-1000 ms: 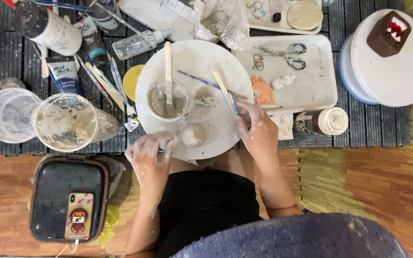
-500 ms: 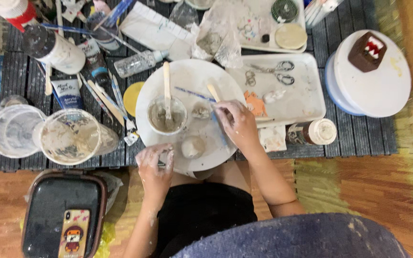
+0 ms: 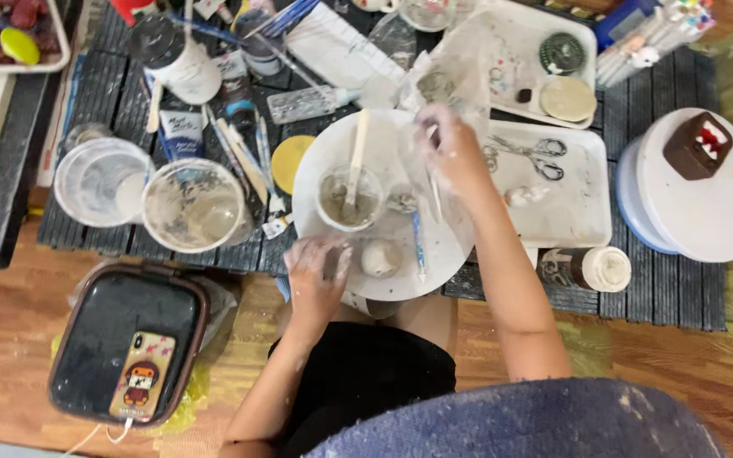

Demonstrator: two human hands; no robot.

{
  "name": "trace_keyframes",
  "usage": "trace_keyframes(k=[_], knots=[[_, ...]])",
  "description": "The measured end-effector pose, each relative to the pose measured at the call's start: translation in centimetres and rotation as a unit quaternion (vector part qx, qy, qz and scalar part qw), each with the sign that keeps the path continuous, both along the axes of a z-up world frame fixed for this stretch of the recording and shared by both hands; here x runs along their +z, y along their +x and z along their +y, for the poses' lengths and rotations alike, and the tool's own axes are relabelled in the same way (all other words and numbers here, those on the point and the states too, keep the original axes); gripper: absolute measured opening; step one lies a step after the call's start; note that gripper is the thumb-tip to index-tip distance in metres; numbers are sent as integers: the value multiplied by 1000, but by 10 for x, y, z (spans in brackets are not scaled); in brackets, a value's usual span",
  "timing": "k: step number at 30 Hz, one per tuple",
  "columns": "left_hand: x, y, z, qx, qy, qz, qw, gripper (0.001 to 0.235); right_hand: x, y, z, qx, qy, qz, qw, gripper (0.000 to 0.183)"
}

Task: The person shapes a lump of clay on a white plate using their hands and a wooden stick. They repeatedly roll, press, and smooth the clay, occasionally using the stick to refine its form.

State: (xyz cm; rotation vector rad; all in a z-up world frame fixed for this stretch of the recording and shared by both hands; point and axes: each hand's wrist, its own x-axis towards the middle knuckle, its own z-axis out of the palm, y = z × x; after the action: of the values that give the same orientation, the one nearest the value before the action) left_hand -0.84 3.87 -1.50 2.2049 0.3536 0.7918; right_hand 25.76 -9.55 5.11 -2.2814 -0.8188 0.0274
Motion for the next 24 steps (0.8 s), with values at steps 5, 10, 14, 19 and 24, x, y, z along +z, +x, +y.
trace_keyframes(k=[5,10,14,19,24], knots=[[-11,4,1,19,38,-43,998,25,19,4,6,-54,263,93,959,11],[-21,5,-2,30,41,-38,998,25,72,-33,8,-9,452,90,888,5],[-25,5,-3,37,5,-41,998,23,99,-88,61,164,431,109,881,9],[-27,1,1,18,-41,-50,998,23,104,-135,195,319,213,-70,921,14],[-24,-1,4,5,-38,-53,998,32,80,-148,310,343,-122,-101,926,16]])
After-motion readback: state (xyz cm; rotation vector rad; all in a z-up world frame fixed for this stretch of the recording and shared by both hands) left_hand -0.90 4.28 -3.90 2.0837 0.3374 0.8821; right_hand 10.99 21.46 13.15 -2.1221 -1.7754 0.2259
